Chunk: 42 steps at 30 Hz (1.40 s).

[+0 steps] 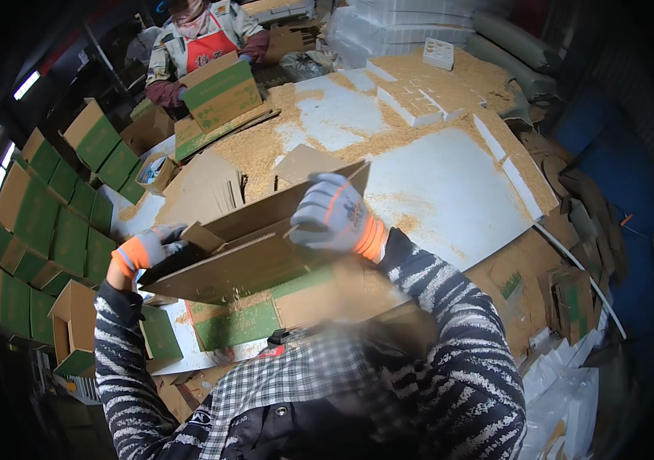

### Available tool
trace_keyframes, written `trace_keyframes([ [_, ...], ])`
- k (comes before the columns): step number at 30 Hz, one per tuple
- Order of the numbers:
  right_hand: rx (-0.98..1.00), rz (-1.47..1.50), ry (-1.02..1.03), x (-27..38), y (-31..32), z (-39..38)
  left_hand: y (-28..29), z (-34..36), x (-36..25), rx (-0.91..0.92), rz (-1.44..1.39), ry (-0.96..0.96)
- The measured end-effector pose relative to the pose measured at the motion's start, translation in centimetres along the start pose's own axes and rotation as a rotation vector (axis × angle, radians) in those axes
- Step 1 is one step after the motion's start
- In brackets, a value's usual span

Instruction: The person packs materials by placing a cardboard sheet into a box, adding a tray filled with small items, and then stacking the completed box on top of others.

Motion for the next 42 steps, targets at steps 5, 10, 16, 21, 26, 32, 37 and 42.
trace_keyframes([
  [5,0.232,0.473,-0.105,3.2,-2.3,1.6,3.6,-4.4,9.5,-0.703,-0.143,0.096],
  [10,0.797,0.01,0.007,6.3,-12.0,-2.7,-2.6,3.6,-4.5,-0.448,0.04,-0.296],
  [16,0.842,0.342,-0.457,7.3,-5.2,0.4,-9.7,3.6,-2.7,-0.006,0.113,-0.311],
  [21,0.996,0.281,-0.259,4.5,-11.3,-0.4,-7.5,1.1,2.8,-0.349,-1.093,-0.039],
  [26,0.772,0.335,-0.525,1.3,-7.3,-0.2,-7.5,-11.2,12.6,-1.153,-0.69,0.14],
  [32,-0.125,1.321,-0.899,-3.7,-10.1,-3.7,-6.5,-12.6,12.4,-0.839,-0.582,-0.076],
  [37,0.244,1.216,-0.827,0.2,-22.3,-13.1,-3.3,-2.6,1.3,-0.418,-0.562,0.158],
  [42,1.452,1.522,-1.195,-3.2,-33.3,-26.7,-11.8,1.8,-4.1,0.04,-0.151,-0.057],
])
Point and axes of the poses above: each hand's wrist, its own z-axis towards the middle knuckle, its own y-axis out of the back of the hand, x = y × z, the point moved 10 cm from there along z, towards the middle knuckle, and after that the axes turned 15 degrees about -y, right-handed, at the moved point
